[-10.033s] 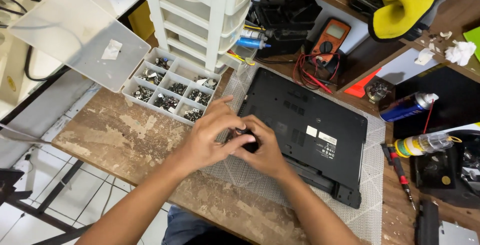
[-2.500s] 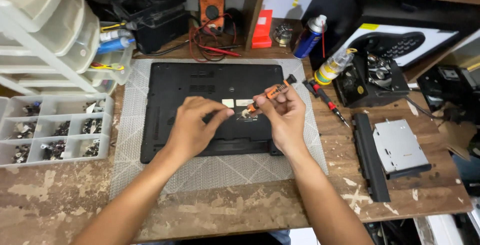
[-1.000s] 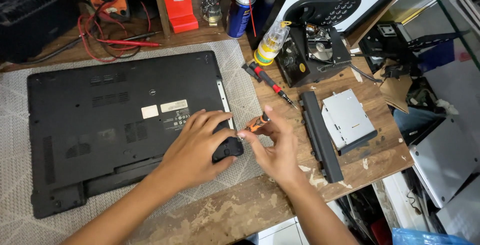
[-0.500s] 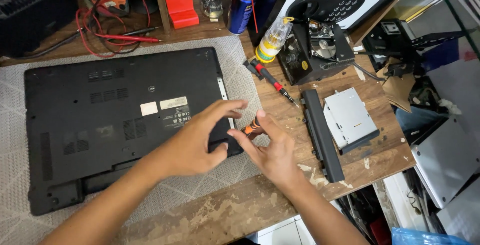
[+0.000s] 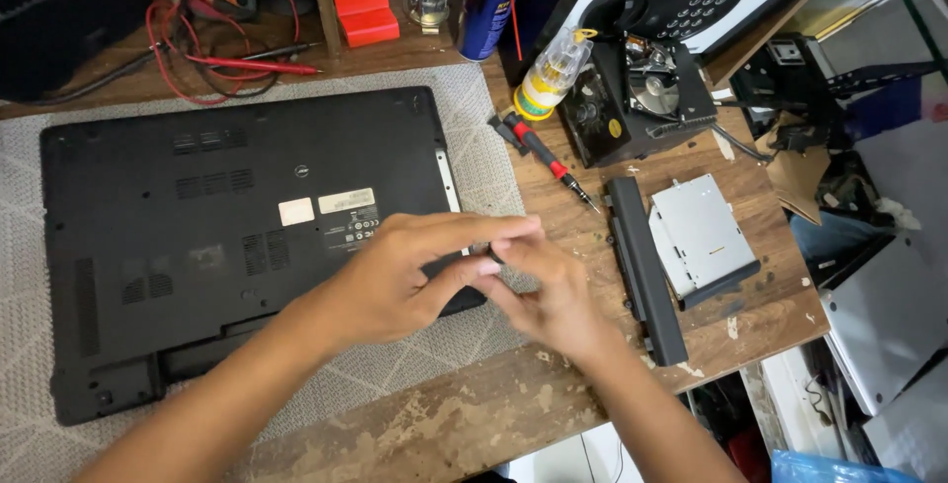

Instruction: Disassembling a laptop by removing screws from the bottom cover and extracting the optical drive.

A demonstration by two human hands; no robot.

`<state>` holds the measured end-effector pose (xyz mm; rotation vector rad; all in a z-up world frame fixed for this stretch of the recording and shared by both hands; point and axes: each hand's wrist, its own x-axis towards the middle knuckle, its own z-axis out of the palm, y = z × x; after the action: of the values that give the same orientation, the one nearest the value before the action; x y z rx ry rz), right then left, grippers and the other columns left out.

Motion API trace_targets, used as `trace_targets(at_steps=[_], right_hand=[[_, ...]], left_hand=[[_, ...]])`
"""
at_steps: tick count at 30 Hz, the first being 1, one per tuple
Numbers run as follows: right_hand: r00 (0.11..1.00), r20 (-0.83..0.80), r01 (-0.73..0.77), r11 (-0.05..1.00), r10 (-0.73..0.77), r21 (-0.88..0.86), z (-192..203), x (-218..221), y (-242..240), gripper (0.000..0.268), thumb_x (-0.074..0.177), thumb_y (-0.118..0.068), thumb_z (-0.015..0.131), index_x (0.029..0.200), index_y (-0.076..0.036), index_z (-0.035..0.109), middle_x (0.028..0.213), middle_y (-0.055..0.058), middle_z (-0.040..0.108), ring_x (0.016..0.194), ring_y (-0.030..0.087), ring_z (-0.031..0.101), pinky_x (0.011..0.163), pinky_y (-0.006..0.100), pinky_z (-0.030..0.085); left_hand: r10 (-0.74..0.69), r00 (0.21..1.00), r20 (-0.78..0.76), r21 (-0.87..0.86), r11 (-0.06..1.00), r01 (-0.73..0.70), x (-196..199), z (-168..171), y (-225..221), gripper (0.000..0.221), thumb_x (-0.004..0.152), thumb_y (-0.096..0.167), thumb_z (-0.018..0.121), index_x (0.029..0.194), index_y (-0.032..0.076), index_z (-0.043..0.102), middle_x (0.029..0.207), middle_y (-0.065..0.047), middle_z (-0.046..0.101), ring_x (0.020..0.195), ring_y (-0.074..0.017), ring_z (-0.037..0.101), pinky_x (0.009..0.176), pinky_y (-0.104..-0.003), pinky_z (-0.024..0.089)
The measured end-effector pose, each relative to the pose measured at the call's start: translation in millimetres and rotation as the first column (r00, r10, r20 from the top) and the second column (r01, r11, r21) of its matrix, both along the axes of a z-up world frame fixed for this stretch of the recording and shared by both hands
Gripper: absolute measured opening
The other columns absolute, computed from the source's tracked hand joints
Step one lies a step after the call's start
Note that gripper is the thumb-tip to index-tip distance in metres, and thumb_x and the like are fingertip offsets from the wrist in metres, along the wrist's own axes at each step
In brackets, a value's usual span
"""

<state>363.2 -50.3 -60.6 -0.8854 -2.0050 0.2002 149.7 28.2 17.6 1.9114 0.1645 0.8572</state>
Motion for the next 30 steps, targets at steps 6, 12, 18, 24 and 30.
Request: trace_targets(at_steps=[6, 12, 18, 24, 30], right_hand=[[0.982, -0.05, -0.188, 0.927, 0.182, -0.324, 34.9, 9.2, -5.1, 0.063, 0.096, 0.013, 0.065, 0.144, -0.017, 0.04, 0.128, 0.016, 0.07, 0.055, 0.007, 0.057, 0.04, 0.017, 0.031], [0.954, -0.293, 0.03, 0.994, -0.061, -0.11, 3.8, -7.9, 2.6, 0.062, 0.079, 0.002, 0.085, 0.133, 0.004, 0.055, 0.111, 0.023, 0.066, 0.098, 0.032, 0.072, 0.077, 0.044, 0.064], [0.793, -0.606, -0.214, 0.904, -0.06, -0.37, -22.1, 13.2, -0.5, 0.052, 0.088, 0.011, 0.068, 0.132, 0.003, 0.041, 0.102, 0.024, 0.071, 0.087, 0.022, 0.069, 0.073, 0.033, 0.061], [0.8, -0.599, -0.368, 0.811, 0.027, -0.455, -15.3, 21.0, 2.0, 0.057, 0.092, 0.003, 0.065, 0.143, 0.003, 0.039, 0.112, 0.02, 0.071, 0.101, 0.021, 0.067, 0.084, 0.039, 0.059], [0.853, -0.495, -0.034, 0.928, -0.166, -0.37, -5.0, -11.2, 2.7, 0.032, 0.078, -0.006, 0.09, 0.092, 0.002, 0.063, 0.079, 0.014, 0.067, 0.069, 0.018, 0.061, 0.062, 0.03, 0.051]], left_hand=[[0.201, 0.977, 0.074, -0.031, 0.98, -0.199, 11.2, -1.5, -12.6, 0.025, 0.085, 0.001, 0.08, 0.109, 0.004, 0.073, 0.089, -0.007, 0.071, 0.073, -0.0136, 0.066, 0.069, -0.023, 0.058], [0.36, 0.901, 0.241, 0.112, 0.912, -0.395, 27.8, -19.7, -14.3, 0.031, 0.083, 0.005, 0.084, 0.11, 0.016, 0.073, 0.078, 0.002, 0.056, 0.065, -0.0156, 0.062, 0.061, -0.028, 0.055], [0.334, 0.915, 0.224, 0.193, 0.905, -0.378, 30.0, -28.4, -13.5, 0.033, 0.078, 0.006, 0.087, 0.103, 0.018, 0.071, 0.098, -0.004, 0.064, 0.09, -0.027, 0.069, 0.089, -0.042, 0.056], [0.13, 0.989, 0.077, 0.136, 0.981, -0.14, 19.6, -3.1, -13.4, 0.017, 0.092, 0.001, 0.066, 0.107, 0.008, 0.065, 0.106, -0.016, 0.073, 0.122, -0.0382, 0.063, 0.117, -0.064, 0.029], [0.363, 0.887, 0.285, 0.319, 0.837, -0.445, 35.4, -27.6, -8.5, 0.03, 0.078, 0.009, 0.087, 0.084, 0.014, 0.059, 0.07, 0.001, 0.051, 0.074, -0.0223, 0.056, 0.103, -0.055, 0.048]])
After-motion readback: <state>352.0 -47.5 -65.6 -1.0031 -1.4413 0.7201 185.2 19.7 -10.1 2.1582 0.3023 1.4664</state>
